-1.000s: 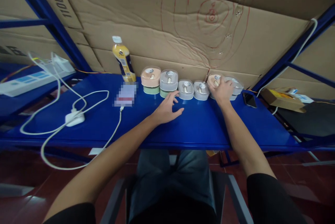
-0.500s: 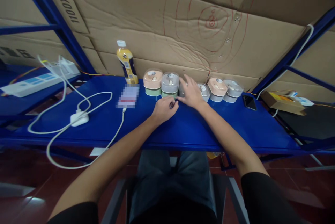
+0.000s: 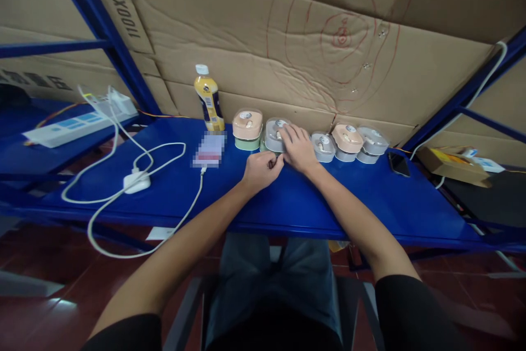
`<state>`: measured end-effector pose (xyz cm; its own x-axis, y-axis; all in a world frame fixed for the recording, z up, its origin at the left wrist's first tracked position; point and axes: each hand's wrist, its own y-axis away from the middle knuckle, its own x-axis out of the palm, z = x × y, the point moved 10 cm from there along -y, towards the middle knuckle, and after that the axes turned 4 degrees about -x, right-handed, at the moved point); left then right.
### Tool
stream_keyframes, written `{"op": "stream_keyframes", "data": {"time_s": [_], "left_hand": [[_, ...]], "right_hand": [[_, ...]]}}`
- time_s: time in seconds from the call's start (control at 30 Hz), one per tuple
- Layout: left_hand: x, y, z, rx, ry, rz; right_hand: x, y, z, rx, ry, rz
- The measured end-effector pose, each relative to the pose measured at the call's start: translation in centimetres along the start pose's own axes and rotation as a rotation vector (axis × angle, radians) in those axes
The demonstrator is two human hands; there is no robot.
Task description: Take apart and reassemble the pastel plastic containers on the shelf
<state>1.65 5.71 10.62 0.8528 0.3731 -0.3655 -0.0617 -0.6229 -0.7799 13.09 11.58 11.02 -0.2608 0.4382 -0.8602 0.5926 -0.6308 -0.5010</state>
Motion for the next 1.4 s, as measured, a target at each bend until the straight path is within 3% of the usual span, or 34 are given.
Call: {"op": "stream_keyframes", "data": {"time_s": [0.1,0.23,0.3,0.37,0.53,0.67,0.77,0.87,0.97,1.1,1.23,1.4], "left_hand": [[-0.5,-0.1,1.1,-0.11,0.082,-0.016],[1.7,0.4,5.1,-0.531,0.507,0.134],[3.7,0.9,5.7,-0.689,0.794,0.249],[5.0,1.1,5.1,-0.738,1.005,0.349],[6.5,2.5,2.8,-0.691,1.13,0.639],[5.8,2.6,3.7,-0.617,0.873,0.606],[5.5,2.4,3.4,-0.47,0.645,0.616],[5.6,2.5,2.6,-0.338,0.501,0.617],[6.0,3.0,2.3,-0.302,0.417,0.642],[6.4,3.2,1.7,-0.247,0.392,0.676],[6.3,3.4,1.3,-0.2,0.317,0.698],[6.1,4.0,-0.4,-0.014,0.215,0.76]], "right_hand": [[-2.6,1.4,-2.2,0.055,-0.145,-0.174],[-6.1,4.0,-6.3,0.187,-0.517,-0.396],[-6.5,5.5,-7.3,0.24,-0.726,-0.395],[-6.2,6.8,-7.0,0.252,-0.897,-0.311],[-4.1,9.0,-4.2,0.194,-1.124,-0.009],[-3.1,9.5,-3.5,0.127,-1.159,0.146],[-2.8,9.7,-3.1,0.074,-1.073,0.229],[-2.8,9.8,-2.4,0.058,-0.887,0.21],[-2.8,9.7,-1.5,0.068,-0.685,0.166],[-3.1,9.8,-1.3,0.054,-0.618,0.15],[-4.2,10.3,-3.8,0.088,-0.676,0.114],[-4.5,11.9,-8.5,0.275,-0.691,0.063]]}}
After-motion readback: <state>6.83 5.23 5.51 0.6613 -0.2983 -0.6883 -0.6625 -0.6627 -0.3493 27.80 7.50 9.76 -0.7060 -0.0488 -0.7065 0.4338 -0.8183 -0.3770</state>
